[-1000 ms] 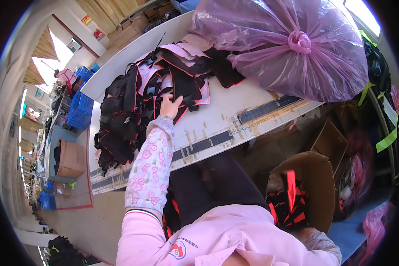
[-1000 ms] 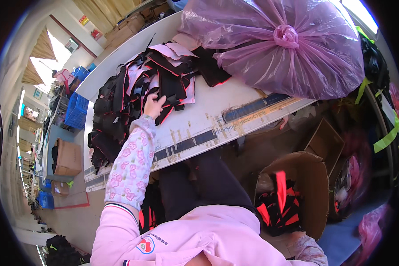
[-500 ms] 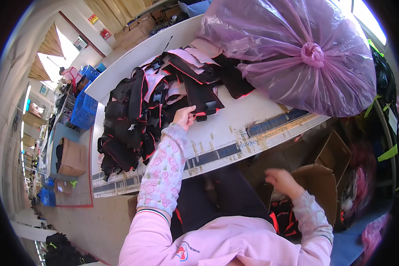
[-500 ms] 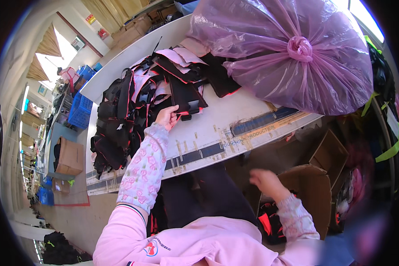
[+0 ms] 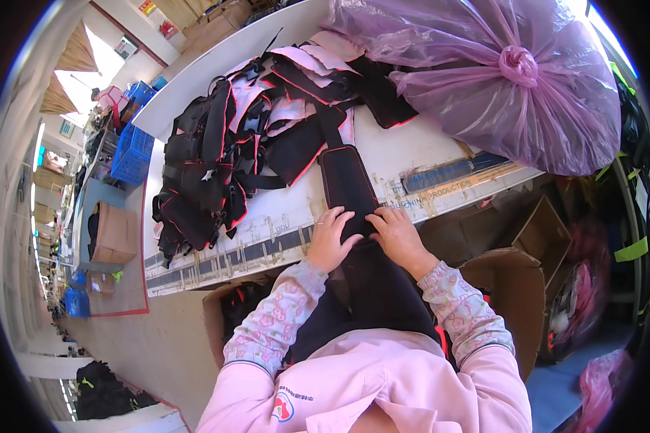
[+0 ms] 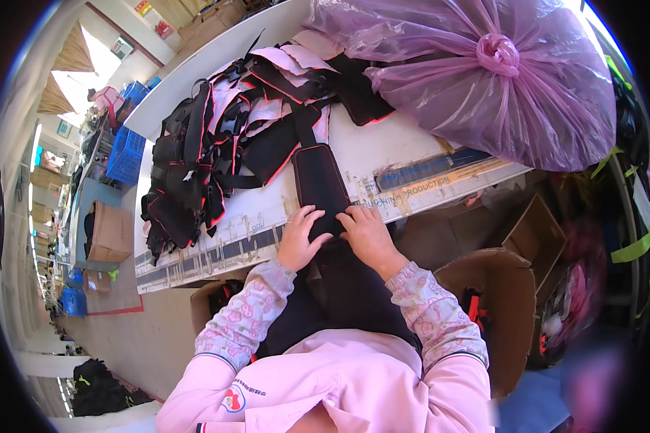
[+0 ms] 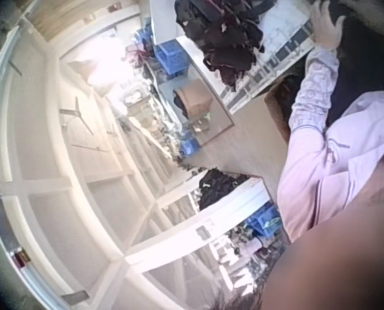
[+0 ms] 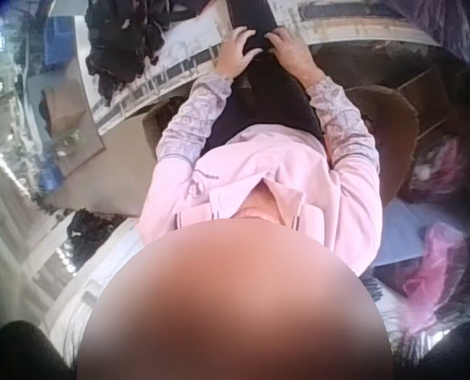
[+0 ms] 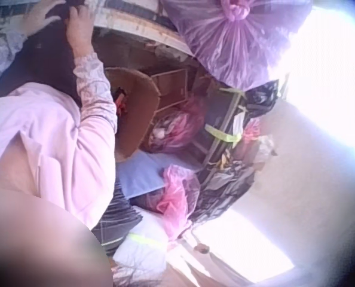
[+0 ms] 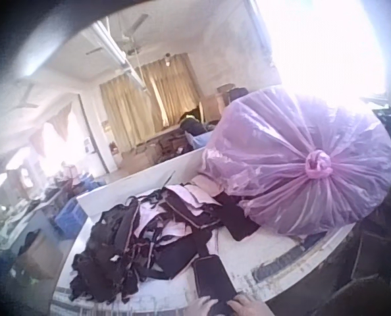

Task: The person is inspecting and folding life jacket components at a factory workstation.

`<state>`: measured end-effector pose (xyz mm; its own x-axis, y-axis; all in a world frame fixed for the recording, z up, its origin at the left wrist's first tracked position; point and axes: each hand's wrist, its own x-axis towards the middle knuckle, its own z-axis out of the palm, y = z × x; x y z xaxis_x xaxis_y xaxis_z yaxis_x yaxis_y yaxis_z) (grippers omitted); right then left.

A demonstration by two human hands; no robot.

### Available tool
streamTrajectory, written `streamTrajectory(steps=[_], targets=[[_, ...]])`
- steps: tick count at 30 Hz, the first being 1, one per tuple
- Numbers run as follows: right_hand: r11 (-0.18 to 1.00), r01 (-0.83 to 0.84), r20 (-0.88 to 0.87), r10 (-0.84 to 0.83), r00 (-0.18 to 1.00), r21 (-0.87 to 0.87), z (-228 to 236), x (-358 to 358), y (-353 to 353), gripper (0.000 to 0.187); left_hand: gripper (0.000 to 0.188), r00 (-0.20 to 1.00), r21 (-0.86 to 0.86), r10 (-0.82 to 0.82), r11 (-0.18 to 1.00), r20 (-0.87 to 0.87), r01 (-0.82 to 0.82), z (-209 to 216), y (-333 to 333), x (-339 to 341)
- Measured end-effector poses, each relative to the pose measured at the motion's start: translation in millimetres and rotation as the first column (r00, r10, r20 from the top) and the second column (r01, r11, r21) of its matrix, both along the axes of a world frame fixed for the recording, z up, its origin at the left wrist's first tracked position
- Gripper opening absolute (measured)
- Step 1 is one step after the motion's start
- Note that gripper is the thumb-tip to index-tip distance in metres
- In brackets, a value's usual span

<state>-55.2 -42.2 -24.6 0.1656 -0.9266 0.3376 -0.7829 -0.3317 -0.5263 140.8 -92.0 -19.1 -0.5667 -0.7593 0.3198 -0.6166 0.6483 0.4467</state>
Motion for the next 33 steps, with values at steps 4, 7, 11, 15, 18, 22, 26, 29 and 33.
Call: streamTrajectory(steps=[4,7,11,15,18,22,26,29,33], targets=[[0.998,-0.057,-0.046,0.057,0.997,0.006,1,-2,7,0.043,0.067,0.996,0.103,-0.007,0.995,0.087,-0.002,6,3,-9],[0.985,-0.097,-0.11,0.082,0.991,-0.146,-7,-2,7,0.027,0.064,0.994,0.133,-0.005,0.991,0.106,-0.009,8,8,-10],[0.997,-0.021,0.053,0.018,0.998,0.072,-14,-4,-5,0.013,0.048,0.999,0.076,0.028,0.997,0.032,-0.031,-3,12,-14],[0.992,0.028,0.074,-0.037,0.997,0.122,-2,0,-3,0.017,0.024,1.0,-0.212,0.017,0.977,0.023,-0.012,-22,13,-14],[1.0,-0.001,-0.01,0.001,1.0,0.02,6,8,6,0.027,0.019,0.998,-0.239,0.064,0.969,0.01,-0.06,-30,6,-14],[0.997,0.071,-0.066,-0.069,0.995,0.024,25,28,7,0.032,0.019,0.983,0.039,0.171,0.985,-0.072,-0.169,-33,-5,-5],[0.954,0.294,0.341,-0.295,0.892,0.057,-27,20,-14,0.02,0.02,0.989,-0.005,0.022,1.0,-0.149,-0.023,-4,5,-20],[0.934,0.331,0.724,-0.321,0.61,0.136,-23,15,-18,0.017,0.021,0.977,-0.104,-0.027,0.995,-0.213,0.005,-5,13,-28],[0.972,0.197,0.506,-0.106,0.856,-0.13,8,38,-5,0.031,0.015,0.909,0.189,0.247,0.963,-0.335,-0.192,-29,7,-17]])
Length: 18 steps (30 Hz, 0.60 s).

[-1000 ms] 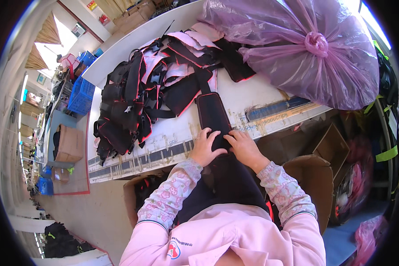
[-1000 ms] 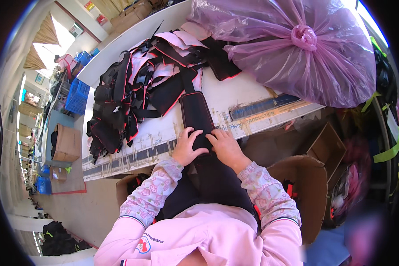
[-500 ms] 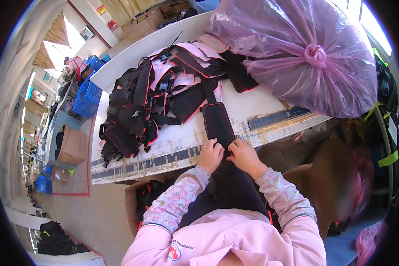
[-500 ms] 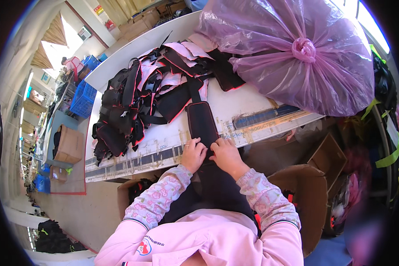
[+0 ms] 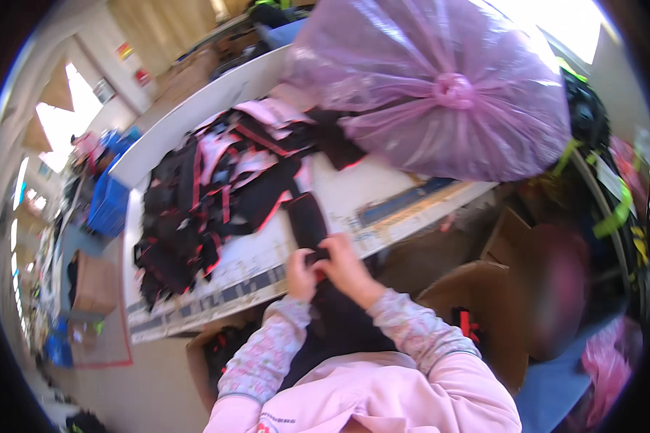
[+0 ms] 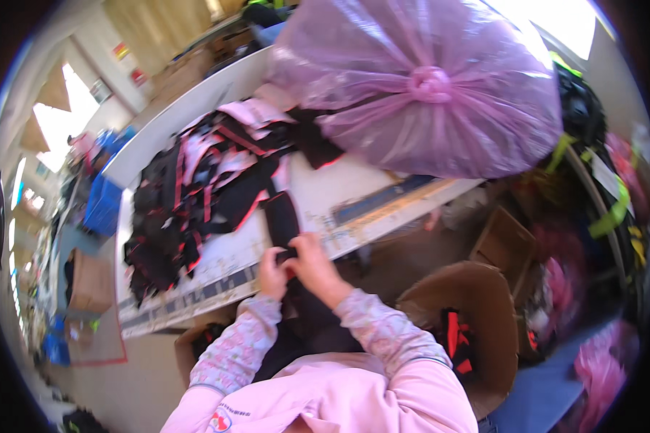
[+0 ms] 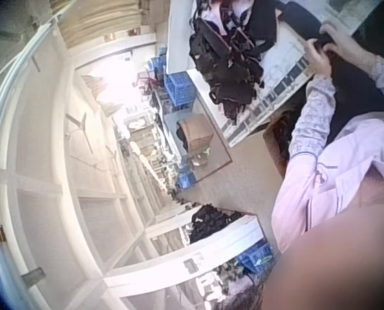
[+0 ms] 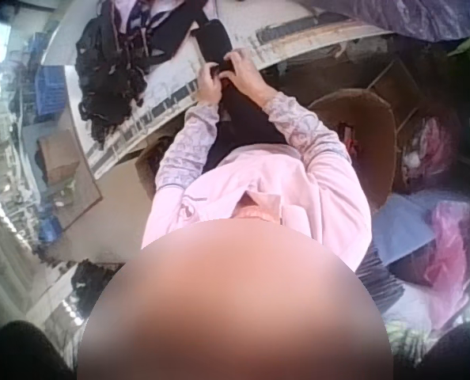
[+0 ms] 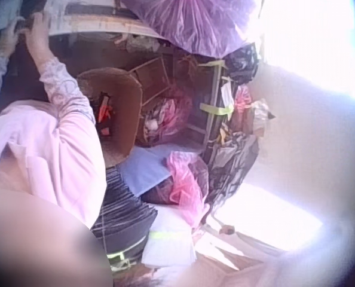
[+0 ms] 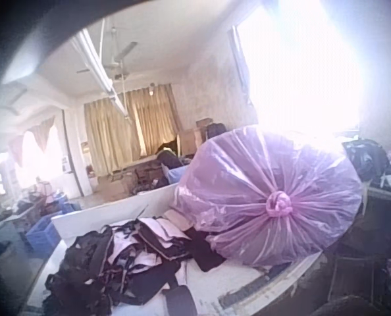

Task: The person is inspecting and folding life jacket components at a factory workstation.

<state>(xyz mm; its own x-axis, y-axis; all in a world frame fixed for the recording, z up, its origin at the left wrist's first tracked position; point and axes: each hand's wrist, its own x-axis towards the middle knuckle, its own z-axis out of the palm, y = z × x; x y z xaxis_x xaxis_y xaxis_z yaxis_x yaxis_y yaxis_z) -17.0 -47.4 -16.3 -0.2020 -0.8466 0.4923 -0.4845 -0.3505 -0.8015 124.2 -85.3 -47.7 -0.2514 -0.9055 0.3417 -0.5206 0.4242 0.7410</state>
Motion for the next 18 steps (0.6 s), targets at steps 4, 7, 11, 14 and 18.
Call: streamTrajectory(steps=[4,7,11,14,18], targets=[[0.996,0.076,0.167,-0.083,0.982,0.051,-17,4,-11,0.021,0.018,0.997,-0.097,-0.01,0.995,-0.082,0.002,11,3,1],[0.974,-0.008,0.582,-0.129,0.803,0.228,-3,7,-14,0.013,0.023,0.997,-0.329,-0.047,0.944,-0.059,0.025,15,6,-6],[0.941,-0.31,0.938,-0.024,0.345,0.138,2,0,-11,0.009,0.026,0.987,-0.364,0.121,0.919,-0.106,-0.151,19,5,-12],[0.957,-0.268,0.892,0.024,0.452,0.111,7,-7,-9,0.006,0.027,0.853,0.34,0.087,0.934,-0.515,0.111,15,9,-7],[0.993,-0.095,0.629,0.027,0.777,0.074,22,-17,-1,0.006,0.03,0.485,0.493,0.257,0.739,-0.836,0.458,34,16,-11]])
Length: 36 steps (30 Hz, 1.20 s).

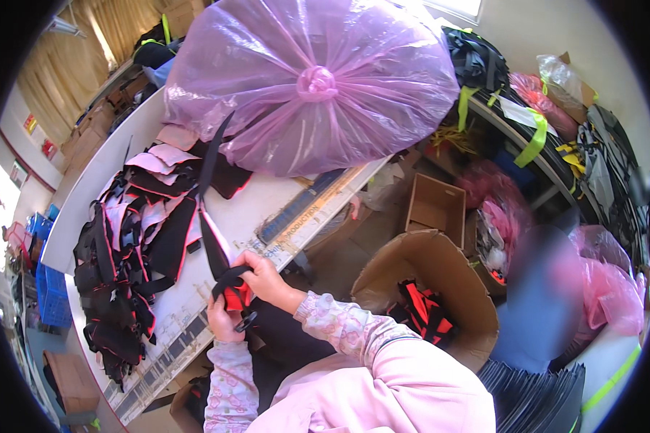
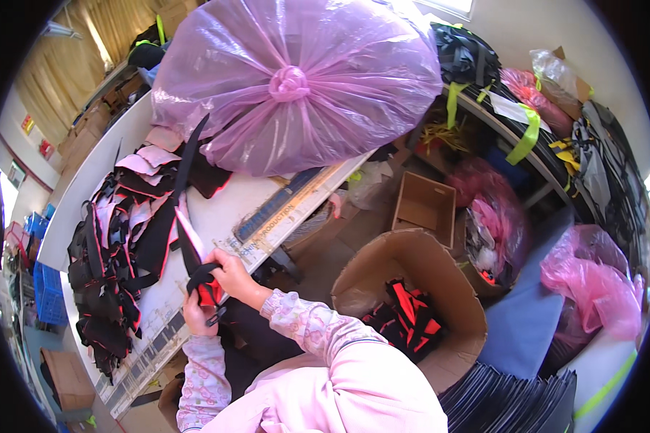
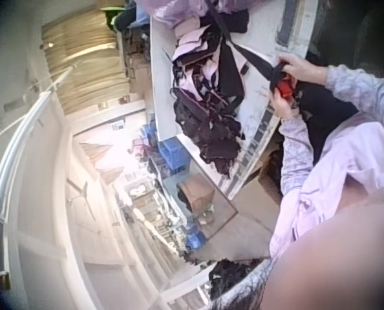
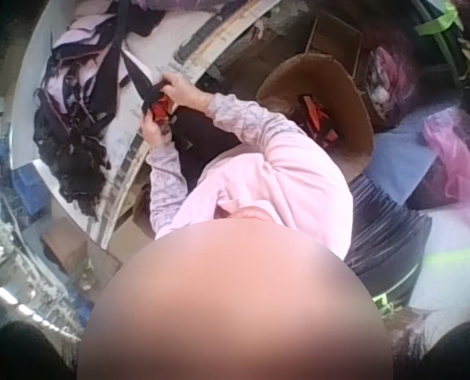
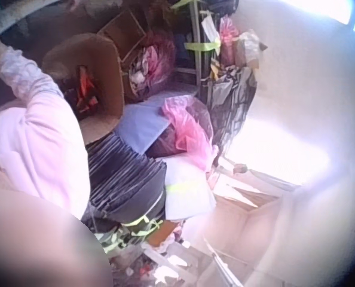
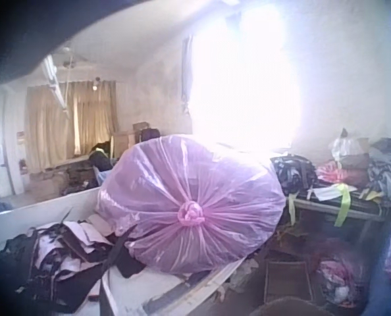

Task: The person is inspecting and folding life jacket components at a factory workstation.

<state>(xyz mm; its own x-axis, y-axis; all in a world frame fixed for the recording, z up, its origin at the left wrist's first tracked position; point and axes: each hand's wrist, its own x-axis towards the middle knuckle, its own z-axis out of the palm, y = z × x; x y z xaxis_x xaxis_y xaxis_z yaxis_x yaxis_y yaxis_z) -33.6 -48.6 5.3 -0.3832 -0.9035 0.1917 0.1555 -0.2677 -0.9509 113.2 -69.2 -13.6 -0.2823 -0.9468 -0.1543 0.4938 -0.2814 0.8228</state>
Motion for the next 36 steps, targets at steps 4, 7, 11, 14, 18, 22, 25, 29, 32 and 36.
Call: streamTrajectory(steps=[4,7,11,14,18,22,25,29,32,36], targets=[[0.993,0.104,-0.204,-0.113,0.972,-0.055,18,-14,3,0.01,0.042,0.825,-0.126,-0.304,0.952,-0.477,0.278,2,7,-3],[0.978,0.186,-0.213,-0.203,0.956,-0.094,25,-15,5,0.01,0.046,0.772,-0.045,-0.35,0.921,-0.53,0.386,19,12,-17],[0.982,0.159,-0.12,-0.171,0.978,-0.103,37,2,9,0.007,0.048,0.99,-0.177,-0.123,0.978,-0.071,0.109,27,5,-1],[0.986,-0.169,0.359,0.159,0.92,-0.002,33,9,14,0.002,0.045,0.912,0.017,-0.235,0.967,-0.336,0.255,41,-11,6],[0.912,-0.357,0.756,0.376,0.536,-0.2,36,18,18,0.009,0.045,0.95,-0.103,-0.251,0.966,-0.187,0.236,40,-14,10],[0.819,-0.353,0.815,0.54,0.207,-0.453,53,16,23,0.028,0.041,0.986,-0.151,-0.161,0.976,-0.03,0.155,60,-12,1],[0.849,-0.242,0.783,0.527,0.33,-0.47,57,-4,18,0.016,0.04,0.986,-0.301,-0.091,0.945,0.142,0.13,70,4,-20],[0.914,-0.069,0.512,0.285,0.81,-0.4,63,-22,19,0.007,0.046,0.966,-0.253,-0.154,0.945,0.207,0.205,67,25,-28],[0.933,-0.043,0.4,0.196,0.895,-0.358,61,-23,28,0.009,0.047,0.919,-0.177,-0.359,0.906,0.163,0.385,65,23,-24],[0.955,-0.041,0.158,0.09,0.983,-0.292,56,-21,40,0.012,0.053,0.959,-0.063,-0.283,0.957,0.012,0.283,50,12,-14]])
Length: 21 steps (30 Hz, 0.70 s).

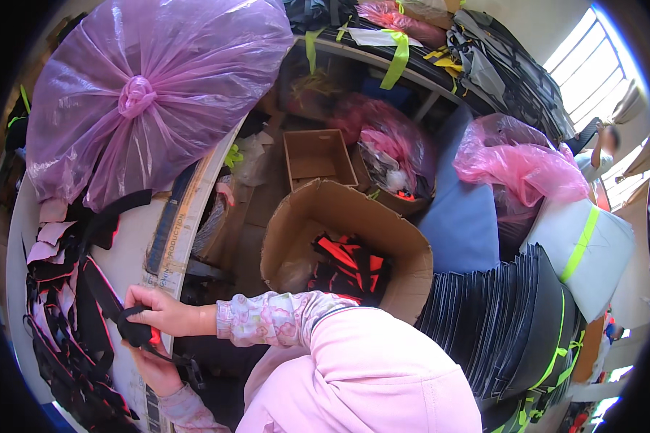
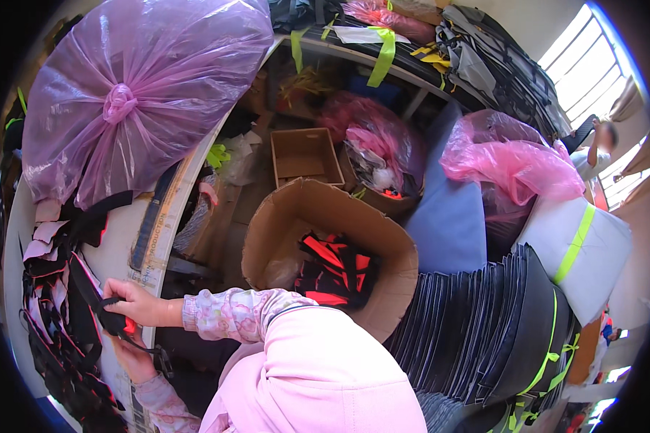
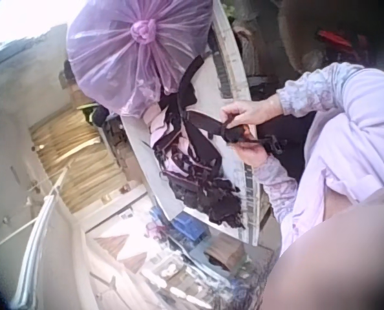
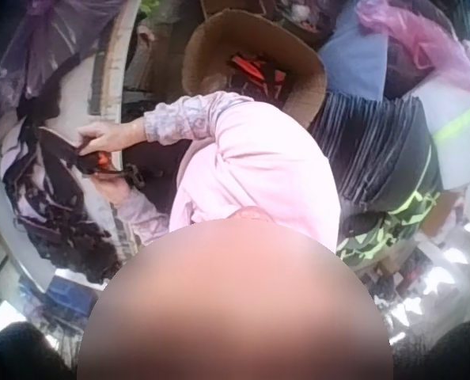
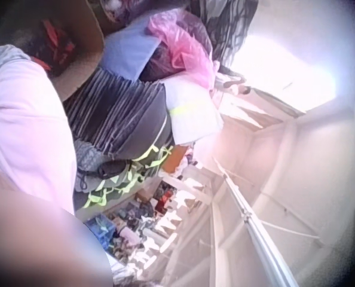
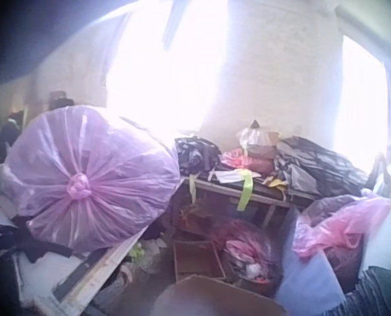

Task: The person is inspecting and folding life jacket components at a factory workstation.

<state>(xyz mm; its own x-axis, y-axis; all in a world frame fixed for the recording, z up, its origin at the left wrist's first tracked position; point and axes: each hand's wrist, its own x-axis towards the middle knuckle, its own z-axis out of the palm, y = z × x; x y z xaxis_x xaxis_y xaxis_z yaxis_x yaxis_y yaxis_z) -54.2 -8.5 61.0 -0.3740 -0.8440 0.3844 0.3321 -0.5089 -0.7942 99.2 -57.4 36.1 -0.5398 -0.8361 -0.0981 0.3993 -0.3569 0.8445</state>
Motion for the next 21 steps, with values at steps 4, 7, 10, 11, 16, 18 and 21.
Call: streamTrajectory(steps=[4,7,10,11,16,18,21], targets=[[0.998,0.053,-0.053,-0.054,0.997,-0.024,-6,1,6,0.012,0.054,0.921,0.068,-0.193,0.971,-0.338,0.229,-5,-20,14],[0.999,-0.046,0.126,0.047,0.991,-0.009,-6,-2,5,0.01,0.051,0.762,-0.054,-0.389,0.903,-0.518,0.425,-17,-28,29],[0.997,-0.062,0.278,0.045,0.959,0.05,-12,-5,-1,0.005,0.047,0.986,-0.232,0.168,0.959,0.017,-0.16,-33,-31,37],[0.99,-0.112,0.338,0.078,0.938,0.08,-15,-3,-2,0.003,0.046,0.922,-0.091,0.343,0.939,0.179,-0.331,-13,-20,22],[0.904,-0.427,0.605,0.33,0.725,0.018,-21,-9,7,0.006,0.046,0.848,0.071,-0.313,0.924,-0.427,0.377,27,-3,6],[0.753,-0.654,0.706,0.505,0.497,-0.078,-18,-16,18,0.012,0.039,0.994,0.076,0.107,0.991,-0.004,-0.106,-1,-3,12],[0.849,-0.527,0.721,0.339,0.605,0.042,-9,-22,17,0.023,0.034,0.965,0.203,0.261,0.947,-0.035,-0.249,29,16,-24]])
